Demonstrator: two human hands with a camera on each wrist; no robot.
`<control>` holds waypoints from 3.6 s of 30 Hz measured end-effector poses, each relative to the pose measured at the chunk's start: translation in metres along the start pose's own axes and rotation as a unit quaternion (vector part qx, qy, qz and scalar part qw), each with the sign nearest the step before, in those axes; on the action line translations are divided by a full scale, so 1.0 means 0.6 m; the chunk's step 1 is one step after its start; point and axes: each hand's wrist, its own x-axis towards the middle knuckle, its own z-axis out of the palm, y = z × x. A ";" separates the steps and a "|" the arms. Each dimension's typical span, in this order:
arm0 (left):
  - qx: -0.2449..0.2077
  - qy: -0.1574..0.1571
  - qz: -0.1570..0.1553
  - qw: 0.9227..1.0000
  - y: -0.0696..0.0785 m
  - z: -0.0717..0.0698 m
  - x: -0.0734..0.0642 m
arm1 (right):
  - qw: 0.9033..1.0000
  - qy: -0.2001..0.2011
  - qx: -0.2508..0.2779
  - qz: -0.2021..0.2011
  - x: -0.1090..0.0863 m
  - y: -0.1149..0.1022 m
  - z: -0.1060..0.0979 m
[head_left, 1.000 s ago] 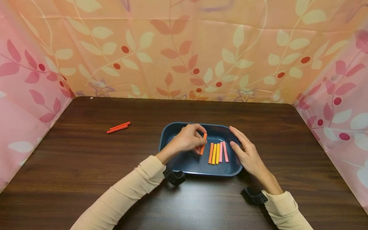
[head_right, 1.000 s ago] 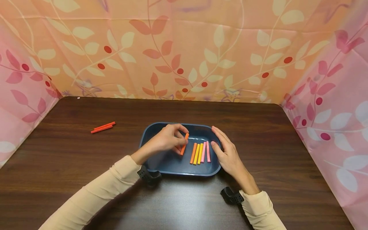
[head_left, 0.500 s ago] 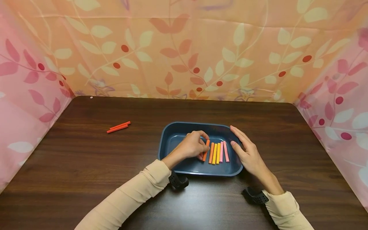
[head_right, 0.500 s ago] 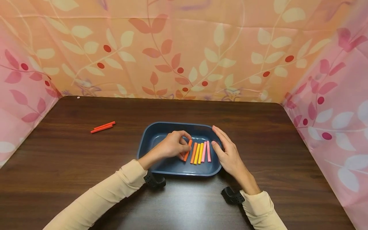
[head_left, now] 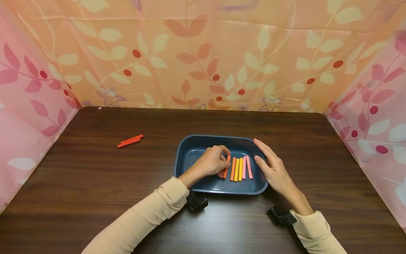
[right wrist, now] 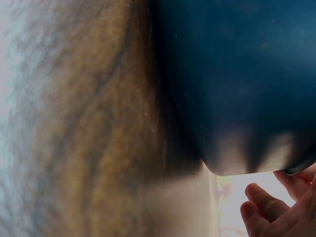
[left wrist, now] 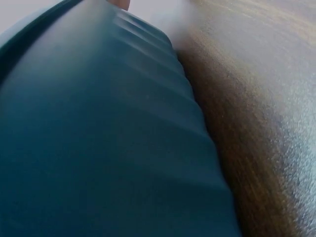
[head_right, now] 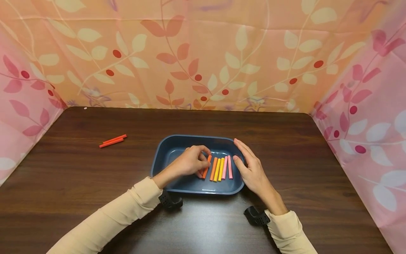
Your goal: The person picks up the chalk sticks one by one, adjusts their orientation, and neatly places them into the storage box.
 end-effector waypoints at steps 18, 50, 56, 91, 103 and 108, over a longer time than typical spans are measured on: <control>-0.011 -0.002 0.005 1.000 0.000 0.001 -0.001 | 1.000 -0.001 -0.006 0.006 0.000 0.001 0.000; 0.106 0.059 0.072 0.990 0.025 -0.048 -0.041 | 1.000 -0.005 -0.010 0.007 0.002 0.000 -0.001; 0.119 0.077 0.082 0.987 0.026 -0.063 -0.056 | 1.000 -0.006 -0.010 0.006 0.001 -0.001 -0.001; 0.132 0.131 0.081 0.979 -0.009 -0.179 -0.112 | 1.000 -0.002 -0.012 0.001 0.000 0.000 -0.001; 0.143 0.157 0.059 0.975 -0.048 -0.219 -0.126 | 1.000 -0.004 -0.011 0.005 -0.001 -0.002 0.000; 0.149 0.163 0.052 0.974 -0.062 -0.231 -0.134 | 1.000 -0.005 -0.011 0.010 -0.003 -0.003 0.001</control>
